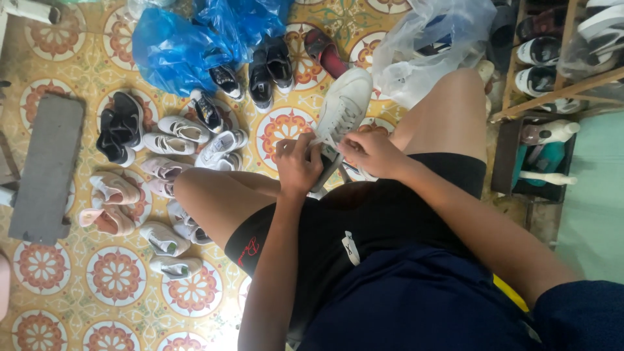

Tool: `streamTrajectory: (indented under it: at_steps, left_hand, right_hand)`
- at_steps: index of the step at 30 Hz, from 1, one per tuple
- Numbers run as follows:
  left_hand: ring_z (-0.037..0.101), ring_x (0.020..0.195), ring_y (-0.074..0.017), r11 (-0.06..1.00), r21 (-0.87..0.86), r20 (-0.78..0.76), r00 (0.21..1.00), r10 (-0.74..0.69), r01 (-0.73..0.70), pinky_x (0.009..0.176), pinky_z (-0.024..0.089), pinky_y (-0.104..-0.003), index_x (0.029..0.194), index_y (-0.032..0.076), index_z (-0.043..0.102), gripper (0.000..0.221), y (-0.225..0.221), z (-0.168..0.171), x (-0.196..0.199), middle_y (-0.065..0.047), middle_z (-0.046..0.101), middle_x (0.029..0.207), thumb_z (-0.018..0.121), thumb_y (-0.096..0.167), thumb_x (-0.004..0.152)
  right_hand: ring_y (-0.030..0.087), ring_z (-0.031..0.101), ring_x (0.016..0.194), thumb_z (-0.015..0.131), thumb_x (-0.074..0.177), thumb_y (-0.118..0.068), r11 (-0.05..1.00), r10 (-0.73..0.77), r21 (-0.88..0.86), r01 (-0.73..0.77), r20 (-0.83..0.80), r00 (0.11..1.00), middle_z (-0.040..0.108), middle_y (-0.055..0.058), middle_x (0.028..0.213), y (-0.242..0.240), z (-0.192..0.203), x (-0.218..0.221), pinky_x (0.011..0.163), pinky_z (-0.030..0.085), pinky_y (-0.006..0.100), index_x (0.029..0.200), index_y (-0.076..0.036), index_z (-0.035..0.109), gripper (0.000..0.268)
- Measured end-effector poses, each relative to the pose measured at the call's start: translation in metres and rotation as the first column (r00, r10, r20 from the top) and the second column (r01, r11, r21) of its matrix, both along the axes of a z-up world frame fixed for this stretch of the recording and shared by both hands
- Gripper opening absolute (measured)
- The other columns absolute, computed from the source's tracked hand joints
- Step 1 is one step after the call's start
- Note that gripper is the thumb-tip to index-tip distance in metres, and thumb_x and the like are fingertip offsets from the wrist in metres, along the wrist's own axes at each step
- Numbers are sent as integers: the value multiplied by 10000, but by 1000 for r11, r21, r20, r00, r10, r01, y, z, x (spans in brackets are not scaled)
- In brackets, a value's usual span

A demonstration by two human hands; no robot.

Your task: Unlacing a white sneaker by pulling the shoelaces through the eyelets while sitting on the floor.

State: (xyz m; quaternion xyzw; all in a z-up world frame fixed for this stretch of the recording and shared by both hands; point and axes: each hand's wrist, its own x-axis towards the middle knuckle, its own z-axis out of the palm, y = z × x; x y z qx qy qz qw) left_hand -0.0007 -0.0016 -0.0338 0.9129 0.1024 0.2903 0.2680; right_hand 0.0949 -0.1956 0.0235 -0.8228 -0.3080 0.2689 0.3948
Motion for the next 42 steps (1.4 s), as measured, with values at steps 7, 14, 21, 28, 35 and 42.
streamTrajectory:
  at_steps: [7, 14, 21, 28, 35, 42]
  left_hand:
    - [749, 678, -248, 1000, -26, 27, 1000, -11, 11, 860, 555, -371, 940, 176, 718, 180, 0, 3, 0, -43, 705, 653, 822, 174, 794]
    - [720, 764, -352, 963, -256, -82, 995, 62, -81, 825, 557, -458, 928, 162, 730, 157, -7, 8, 0, -83, 738, 726, 820, 183, 801]
    - [762, 821, -387, 840, -530, -202, 979, 11, -118, 795, 568, -488, 912, 114, 727, 45, -5, 35, -1, -106, 786, 804, 757, 131, 883]
    - [767, 820, -361, 811, -547, -235, 968, 91, -209, 760, 585, -460, 863, 166, 712, 129, 17, 7, 2, -100, 771, 746, 764, 264, 928]
    - [761, 934, -340, 822, -459, -261, 936, 237, -336, 843, 574, -508, 884, 156, 684, 133, 31, 16, -5, -96, 789, 825, 747, 263, 930]
    - [764, 919, -315, 844, -392, -270, 923, 274, -365, 842, 579, -498, 875, 198, 683, 160, 12, 16, 0, -37, 794, 825, 751, 337, 915]
  right_hand:
    - [295, 696, 692, 668, 974, -256, 1000, -11, 18, 10, 79, 997, 701, 88, 651, 9, 1, 2, 660, 528, 374, 895, -69, 707, 207]
    - [285, 693, 699, 617, 977, -336, 994, 62, -100, -30, 332, 941, 635, 18, 612, 8, -10, 2, 687, 520, 380, 821, -191, 617, 213]
    - [312, 681, 730, 534, 1002, -278, 965, 216, -237, -111, 482, 849, 598, 24, 746, 4, 4, -6, 637, 530, 427, 888, -214, 581, 138]
    - [450, 601, 642, 518, 960, -121, 869, 340, -377, -320, -16, 940, 575, 204, 629, -17, 47, 2, 628, 472, 487, 744, -49, 543, 229]
    - [300, 693, 837, 657, 992, -216, 985, -168, -49, 168, -2, 986, 709, 95, 797, -74, -34, 14, 813, 534, 405, 981, -132, 685, 89]
    - [389, 496, 1277, 688, 998, -100, 781, -621, 146, 608, 289, 729, 522, 161, 1280, -51, -32, 43, 1121, 362, 479, 1360, -67, 456, 432]
